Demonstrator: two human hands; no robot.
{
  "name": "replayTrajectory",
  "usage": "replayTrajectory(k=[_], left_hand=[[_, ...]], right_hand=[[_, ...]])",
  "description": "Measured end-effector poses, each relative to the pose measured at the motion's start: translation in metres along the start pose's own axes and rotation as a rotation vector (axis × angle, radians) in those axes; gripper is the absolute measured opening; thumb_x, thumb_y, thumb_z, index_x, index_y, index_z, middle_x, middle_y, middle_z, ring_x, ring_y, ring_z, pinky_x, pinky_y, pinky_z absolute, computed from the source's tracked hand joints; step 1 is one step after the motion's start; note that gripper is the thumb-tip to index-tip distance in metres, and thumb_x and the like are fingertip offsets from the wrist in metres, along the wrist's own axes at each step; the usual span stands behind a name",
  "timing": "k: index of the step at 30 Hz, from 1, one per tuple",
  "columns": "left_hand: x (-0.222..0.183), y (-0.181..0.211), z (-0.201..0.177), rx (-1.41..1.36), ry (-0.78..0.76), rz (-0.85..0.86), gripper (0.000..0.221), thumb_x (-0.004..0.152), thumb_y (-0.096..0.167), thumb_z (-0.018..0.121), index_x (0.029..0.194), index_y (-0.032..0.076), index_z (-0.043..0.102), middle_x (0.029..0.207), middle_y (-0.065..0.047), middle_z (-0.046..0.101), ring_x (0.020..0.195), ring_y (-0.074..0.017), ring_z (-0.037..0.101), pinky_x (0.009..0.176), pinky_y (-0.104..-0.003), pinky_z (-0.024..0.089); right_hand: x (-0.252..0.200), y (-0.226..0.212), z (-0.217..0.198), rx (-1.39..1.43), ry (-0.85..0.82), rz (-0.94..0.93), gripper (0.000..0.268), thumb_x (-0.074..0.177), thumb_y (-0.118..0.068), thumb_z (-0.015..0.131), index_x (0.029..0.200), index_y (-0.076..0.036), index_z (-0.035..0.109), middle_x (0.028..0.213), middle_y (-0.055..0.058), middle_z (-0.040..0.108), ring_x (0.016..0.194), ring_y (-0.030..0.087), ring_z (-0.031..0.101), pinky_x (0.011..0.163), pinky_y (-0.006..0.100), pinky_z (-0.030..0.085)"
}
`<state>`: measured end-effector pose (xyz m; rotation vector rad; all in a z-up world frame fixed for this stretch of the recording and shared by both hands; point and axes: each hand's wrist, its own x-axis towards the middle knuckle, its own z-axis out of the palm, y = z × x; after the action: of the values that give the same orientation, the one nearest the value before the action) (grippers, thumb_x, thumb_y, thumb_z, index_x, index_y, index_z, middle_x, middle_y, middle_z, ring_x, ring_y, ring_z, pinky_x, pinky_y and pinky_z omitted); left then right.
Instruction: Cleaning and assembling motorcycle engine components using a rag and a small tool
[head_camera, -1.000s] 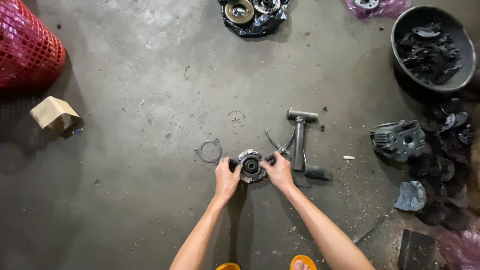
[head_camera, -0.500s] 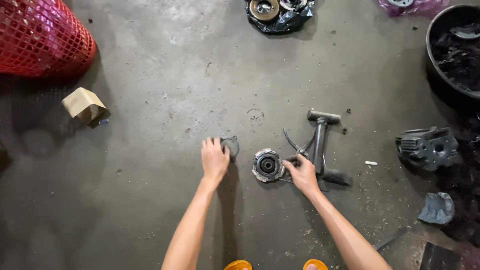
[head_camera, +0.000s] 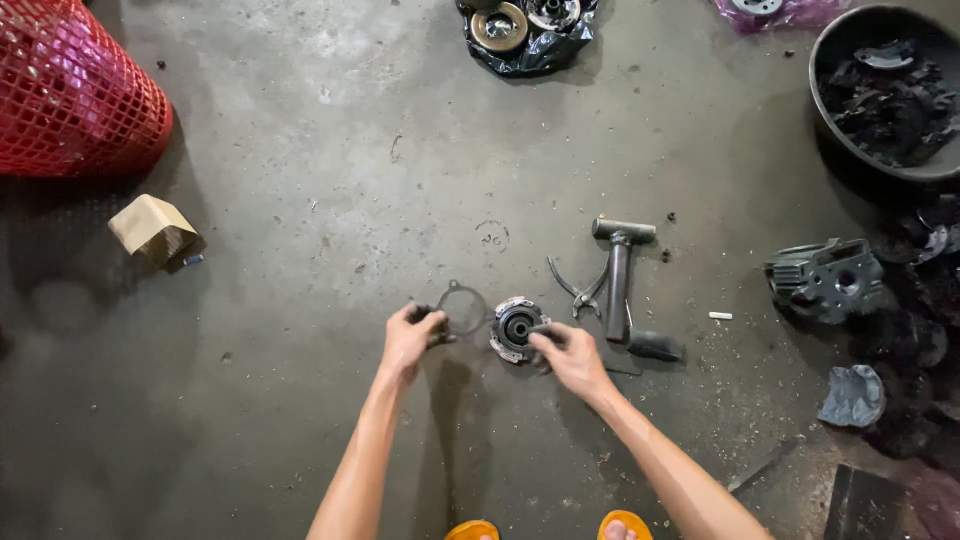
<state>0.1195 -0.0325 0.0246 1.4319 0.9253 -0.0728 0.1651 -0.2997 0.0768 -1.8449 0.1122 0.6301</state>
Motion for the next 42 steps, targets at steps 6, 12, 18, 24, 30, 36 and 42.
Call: replayTrajectory(k=[6,12,18,24,30,36,42], left_hand=[[-0.059,-0.012,0.034,-0.398,-0.144,-0.038,0.029,0.086,0.006,0.082,0.109,-0.007,0.069,0.096,-0.02,0.07,0.086,-0.0272,0.066,0.076,-0.045,0.062],[-0.081,0.051,0.052,-0.113,-0.167,-0.021,0.06,0.092,0.036,0.079,0.134,-0.003,0.061,0.13,-0.027,0.067,0.124,-0.0403,0.064,0.101,-0.058,0.055],[0.008,-0.021,0.047,-0.263,0.128,-0.008,0.022,0.091,0.026,0.083,0.094,0.005,0.076,0.086,-0.015,0.077,0.073,-0.0235,0.072,0.063,-0.041,0.063],[-0.04,0.0,0.06,-0.195,-0.197,-0.209,0.055,0.101,0.05,0.062,0.1,-0.004,0.074,0.087,-0.023,0.077,0.067,-0.0278,0.076,0.057,-0.04,0.065],[-0.036,-0.009,0.064,-0.461,-0.292,-0.195,0.038,0.084,0.014,0.088,0.105,-0.013,0.071,0.083,-0.023,0.072,0.064,-0.0315,0.074,0.054,-0.043,0.066],[-0.024,-0.046,0.054,-0.17,-0.301,-0.123,0.033,0.081,0.016,0.09,0.106,-0.002,0.078,0.087,-0.018,0.077,0.072,-0.0238,0.075,0.059,-0.036,0.064],[-0.039,-0.031,0.059,0.082,-0.19,0.088,0.035,0.076,0.015,0.09,0.108,0.005,0.079,0.098,-0.021,0.078,0.095,-0.0302,0.075,0.084,-0.045,0.06]], right_hand=[[-0.009,-0.008,0.03,0.512,-0.156,0.131,0.037,0.099,-0.02,0.068,0.118,0.011,0.066,0.098,0.029,0.074,0.076,0.033,0.077,0.064,0.042,0.068],[-0.007,-0.005,0.014,0.421,-0.08,0.096,0.025,0.094,-0.012,0.074,0.091,0.012,0.07,0.077,0.03,0.075,0.063,0.033,0.076,0.056,0.042,0.066],[0.015,0.019,-0.015,0.371,-0.071,-0.021,0.013,0.095,0.001,0.067,0.094,0.014,0.065,0.075,0.038,0.071,0.06,0.042,0.074,0.053,0.054,0.063],[-0.002,-0.006,-0.017,-0.072,0.142,-0.483,0.018,0.083,0.003,0.078,0.096,-0.009,0.083,0.098,0.012,0.079,0.09,0.024,0.079,0.078,0.035,0.065],[-0.002,-0.009,-0.008,-0.36,0.067,-0.904,0.029,0.091,0.004,0.066,0.11,-0.014,0.079,0.133,0.015,0.068,0.109,0.034,0.072,0.091,0.042,0.061],[0.007,0.017,-0.019,-0.006,-0.057,0.004,0.026,0.097,-0.017,0.068,0.116,-0.002,0.075,0.067,0.022,0.074,0.048,0.024,0.071,0.039,0.034,0.056],[0.015,0.028,-0.021,0.266,0.025,0.126,0.025,0.087,-0.004,0.076,0.107,0.012,0.074,0.08,0.029,0.072,0.064,0.027,0.072,0.059,0.042,0.063]])
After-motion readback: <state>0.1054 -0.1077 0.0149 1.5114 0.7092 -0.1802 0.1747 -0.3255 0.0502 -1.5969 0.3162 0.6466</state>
